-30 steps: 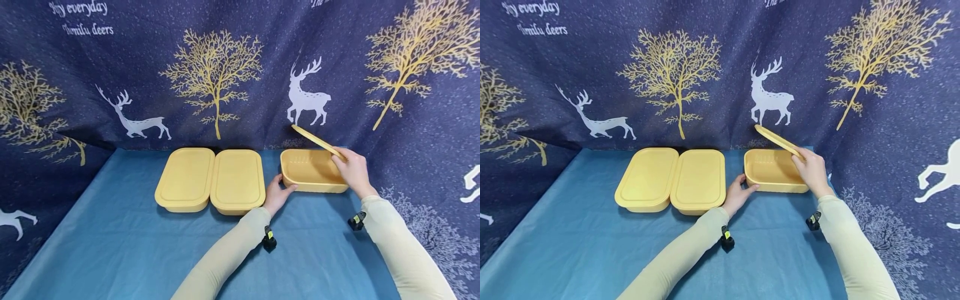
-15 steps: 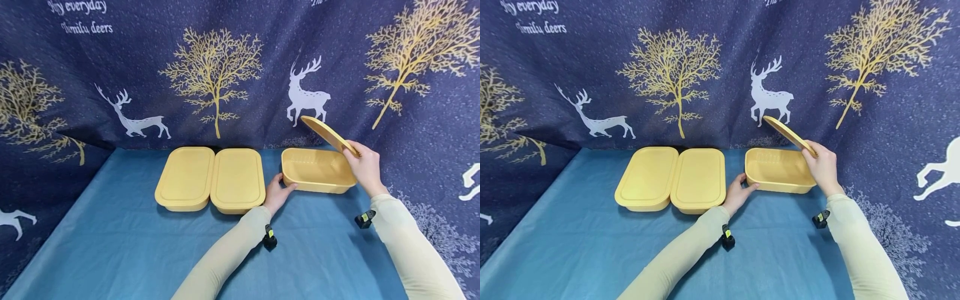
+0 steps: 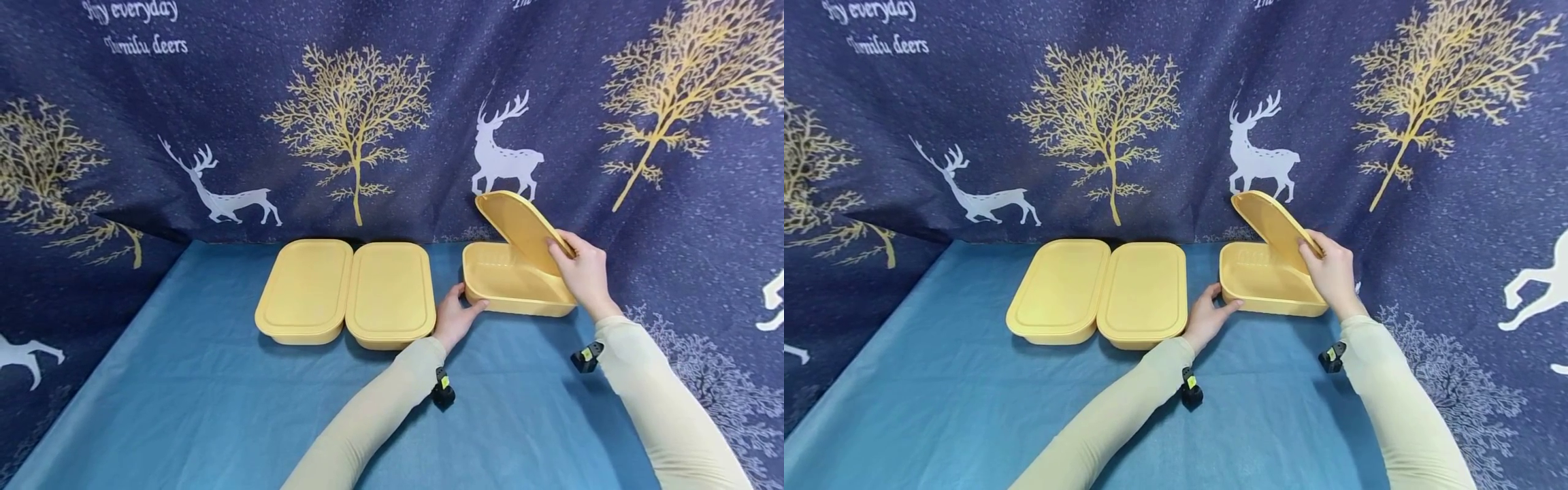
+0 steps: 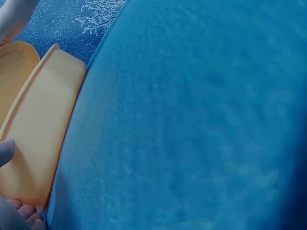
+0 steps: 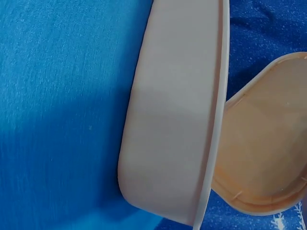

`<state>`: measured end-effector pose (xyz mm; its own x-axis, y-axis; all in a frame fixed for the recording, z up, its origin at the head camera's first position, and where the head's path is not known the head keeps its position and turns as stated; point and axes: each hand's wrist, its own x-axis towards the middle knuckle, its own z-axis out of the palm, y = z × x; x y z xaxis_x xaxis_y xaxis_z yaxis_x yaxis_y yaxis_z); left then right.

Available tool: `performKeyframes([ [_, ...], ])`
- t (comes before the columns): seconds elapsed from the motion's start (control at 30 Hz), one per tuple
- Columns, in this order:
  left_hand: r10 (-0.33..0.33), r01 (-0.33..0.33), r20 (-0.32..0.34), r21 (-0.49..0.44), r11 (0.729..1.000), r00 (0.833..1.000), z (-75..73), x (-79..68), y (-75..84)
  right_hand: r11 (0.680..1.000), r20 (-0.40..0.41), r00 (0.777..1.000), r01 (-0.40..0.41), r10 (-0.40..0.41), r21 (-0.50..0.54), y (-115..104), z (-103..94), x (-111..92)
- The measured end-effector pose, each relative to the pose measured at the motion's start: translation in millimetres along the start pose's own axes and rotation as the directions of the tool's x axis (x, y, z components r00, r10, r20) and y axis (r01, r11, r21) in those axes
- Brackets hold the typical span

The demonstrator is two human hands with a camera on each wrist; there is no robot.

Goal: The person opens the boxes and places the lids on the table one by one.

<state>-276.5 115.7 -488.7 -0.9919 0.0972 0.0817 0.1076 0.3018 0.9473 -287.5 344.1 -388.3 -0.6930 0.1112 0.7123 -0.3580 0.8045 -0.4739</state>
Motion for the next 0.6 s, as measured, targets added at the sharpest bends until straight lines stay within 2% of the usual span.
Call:
performKeyframes([
  [0.3, -0.016, 0.016, 0.003, 0.0, 1.0, 1.0, 1.1, -1.8, 0.9, 1.0, 0.021, 1.0, -0.009, 0.009, 0.008, 0, 8.4, 1],
  [0.6, -0.007, 0.007, 0.014, 0.003, 1.0, 1.0, -0.3, -1.3, 2.2, 1.0, -0.008, 1.0, -0.022, 0.022, 0.014, -1, 10.2, 3],
])
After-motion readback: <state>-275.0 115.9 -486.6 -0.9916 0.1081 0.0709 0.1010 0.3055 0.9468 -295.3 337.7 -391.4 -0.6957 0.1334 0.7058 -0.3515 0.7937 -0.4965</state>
